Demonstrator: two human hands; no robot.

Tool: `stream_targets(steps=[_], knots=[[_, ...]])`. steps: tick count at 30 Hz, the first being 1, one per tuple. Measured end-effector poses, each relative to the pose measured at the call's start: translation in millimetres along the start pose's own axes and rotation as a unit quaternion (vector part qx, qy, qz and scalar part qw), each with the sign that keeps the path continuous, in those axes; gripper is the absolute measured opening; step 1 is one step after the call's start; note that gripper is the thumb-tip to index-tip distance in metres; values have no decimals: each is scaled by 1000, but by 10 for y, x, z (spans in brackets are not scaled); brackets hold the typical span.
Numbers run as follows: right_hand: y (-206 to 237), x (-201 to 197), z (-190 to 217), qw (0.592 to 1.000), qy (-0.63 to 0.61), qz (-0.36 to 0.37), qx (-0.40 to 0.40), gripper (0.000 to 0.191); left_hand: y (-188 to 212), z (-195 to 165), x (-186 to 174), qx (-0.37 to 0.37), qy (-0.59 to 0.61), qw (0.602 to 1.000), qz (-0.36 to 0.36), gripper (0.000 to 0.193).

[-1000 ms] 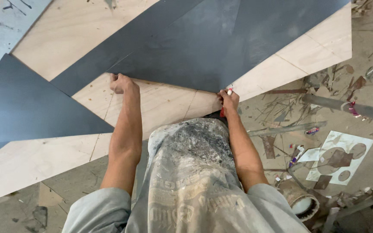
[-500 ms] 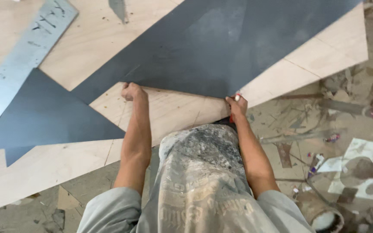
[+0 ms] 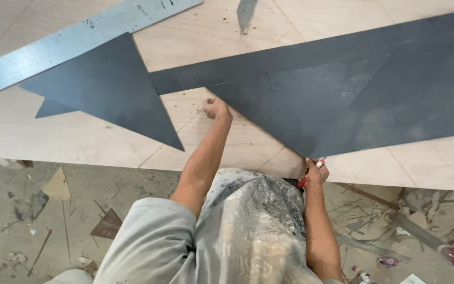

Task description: The person uses a utility knife to cut a large dark sheet on a wooden workbench, scoring along straight lines and snapping off triangular pieces. They stack the cut pieces and continue cutting additional sections of the sheet.

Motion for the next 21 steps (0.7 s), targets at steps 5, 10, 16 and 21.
stream_targets(steps=[5,10,16,21], knots=[[7,-3,17,999,-41,12,-8,19,92,-10,-210,309,-169,906,235,58],[32,-13,41,999,-38,9,-17,21,141,-48,-245,419,-382,744,355,79],[35,-13,59,1000,-2,3,-19,20,91,-41,-164,353,-469,719,372,96],[48,-31,61,999,-25,16,-25,20,74,37,-156,365,-469,714,370,102]])
Point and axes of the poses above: each hand's wrist, its own y-axis away from the middle knuckle, its own x-axis out of the palm, z = x × y, the point moved 1 cm from there along -y, towards the middle knuckle, and after that the axes turned 15 degrees about y, right-handed, at the moved point
